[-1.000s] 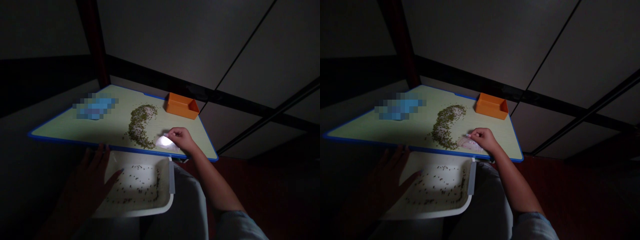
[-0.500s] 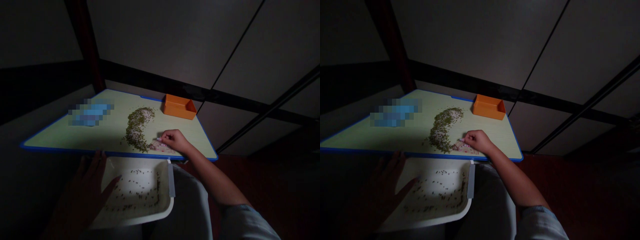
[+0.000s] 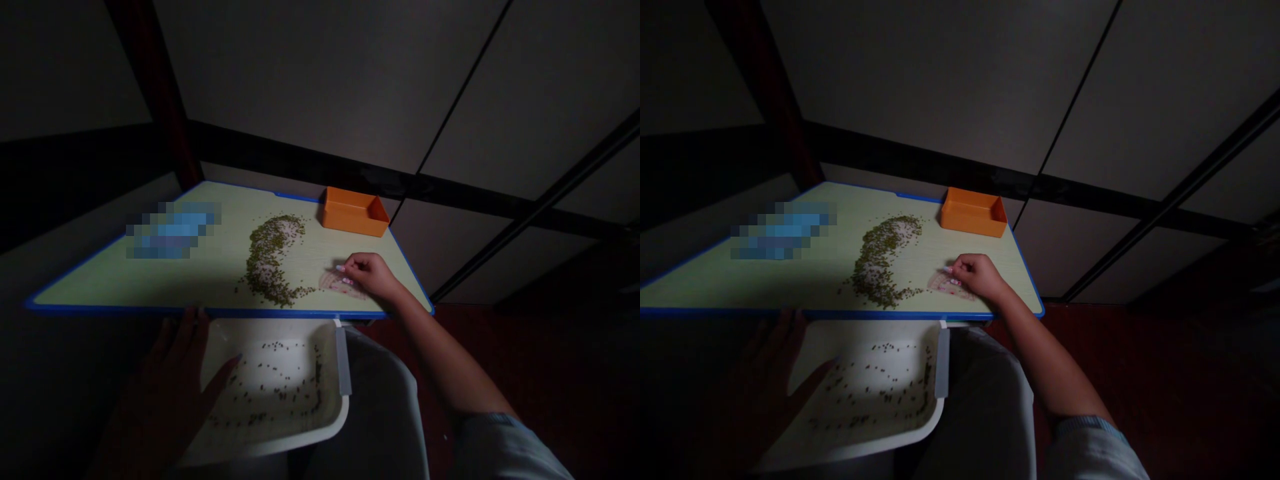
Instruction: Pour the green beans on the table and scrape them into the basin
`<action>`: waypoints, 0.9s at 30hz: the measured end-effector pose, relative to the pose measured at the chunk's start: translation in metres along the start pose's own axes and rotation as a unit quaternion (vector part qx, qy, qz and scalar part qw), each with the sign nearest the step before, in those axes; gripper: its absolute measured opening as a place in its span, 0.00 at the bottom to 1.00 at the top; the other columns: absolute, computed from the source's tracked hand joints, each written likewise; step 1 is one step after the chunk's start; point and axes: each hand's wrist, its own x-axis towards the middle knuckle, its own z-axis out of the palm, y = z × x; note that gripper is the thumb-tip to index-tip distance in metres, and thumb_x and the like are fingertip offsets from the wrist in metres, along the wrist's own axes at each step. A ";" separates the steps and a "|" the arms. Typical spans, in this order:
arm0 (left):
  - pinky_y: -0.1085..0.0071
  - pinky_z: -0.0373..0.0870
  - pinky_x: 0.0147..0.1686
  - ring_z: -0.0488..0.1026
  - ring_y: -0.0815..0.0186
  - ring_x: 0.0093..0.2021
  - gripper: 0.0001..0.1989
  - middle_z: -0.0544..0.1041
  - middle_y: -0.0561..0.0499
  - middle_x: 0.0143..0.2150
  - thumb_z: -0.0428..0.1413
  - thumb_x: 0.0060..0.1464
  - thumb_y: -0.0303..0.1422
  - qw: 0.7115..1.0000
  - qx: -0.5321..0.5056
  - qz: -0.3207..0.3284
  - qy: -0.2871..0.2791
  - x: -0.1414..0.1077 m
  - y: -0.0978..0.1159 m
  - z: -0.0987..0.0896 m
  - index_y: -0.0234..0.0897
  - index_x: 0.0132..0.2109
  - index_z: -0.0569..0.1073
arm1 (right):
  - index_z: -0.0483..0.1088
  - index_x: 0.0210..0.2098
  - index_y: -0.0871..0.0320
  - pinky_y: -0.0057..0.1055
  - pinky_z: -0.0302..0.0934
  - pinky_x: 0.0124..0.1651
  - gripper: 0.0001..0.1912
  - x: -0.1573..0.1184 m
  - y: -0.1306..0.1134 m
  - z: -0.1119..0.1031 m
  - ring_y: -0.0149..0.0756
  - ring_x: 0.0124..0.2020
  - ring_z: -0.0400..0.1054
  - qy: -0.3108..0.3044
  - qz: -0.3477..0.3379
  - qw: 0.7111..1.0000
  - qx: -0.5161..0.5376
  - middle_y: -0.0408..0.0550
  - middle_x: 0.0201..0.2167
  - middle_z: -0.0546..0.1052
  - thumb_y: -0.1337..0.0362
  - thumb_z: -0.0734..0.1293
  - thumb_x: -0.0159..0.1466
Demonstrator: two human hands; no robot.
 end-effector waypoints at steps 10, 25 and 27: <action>0.41 0.51 0.65 0.34 0.43 0.73 0.44 0.41 0.37 0.74 0.38 0.55 0.55 0.999 0.001 0.045 0.023 -0.004 -0.006 0.011 0.35 0.70 0.37 | 0.67 0.22 0.61 0.23 0.44 0.22 0.19 0.015 0.007 -0.014 0.22 0.18 0.51 -0.081 -0.010 0.996 0.040 0.37 0.16 0.63 0.52 0.69 0.57; 0.36 0.54 0.64 0.31 0.42 0.73 0.43 0.48 0.36 0.73 0.42 0.54 0.50 0.997 0.027 0.050 0.053 0.003 0.000 0.004 0.37 0.70 0.36 | 0.69 0.23 0.62 0.22 0.46 0.21 0.16 0.010 0.004 -0.002 0.23 0.17 0.53 -0.100 -0.017 0.990 0.093 0.39 0.16 0.67 0.55 0.70 0.56; 0.36 0.54 0.64 0.30 0.43 0.73 0.44 0.47 0.38 0.73 0.43 0.54 0.50 0.997 0.028 0.050 0.048 0.003 0.000 0.004 0.39 0.70 0.33 | 0.68 0.23 0.62 0.22 0.45 0.21 0.15 0.009 0.003 -0.001 0.23 0.17 0.53 -0.090 -0.023 0.991 0.091 0.38 0.16 0.66 0.56 0.69 0.56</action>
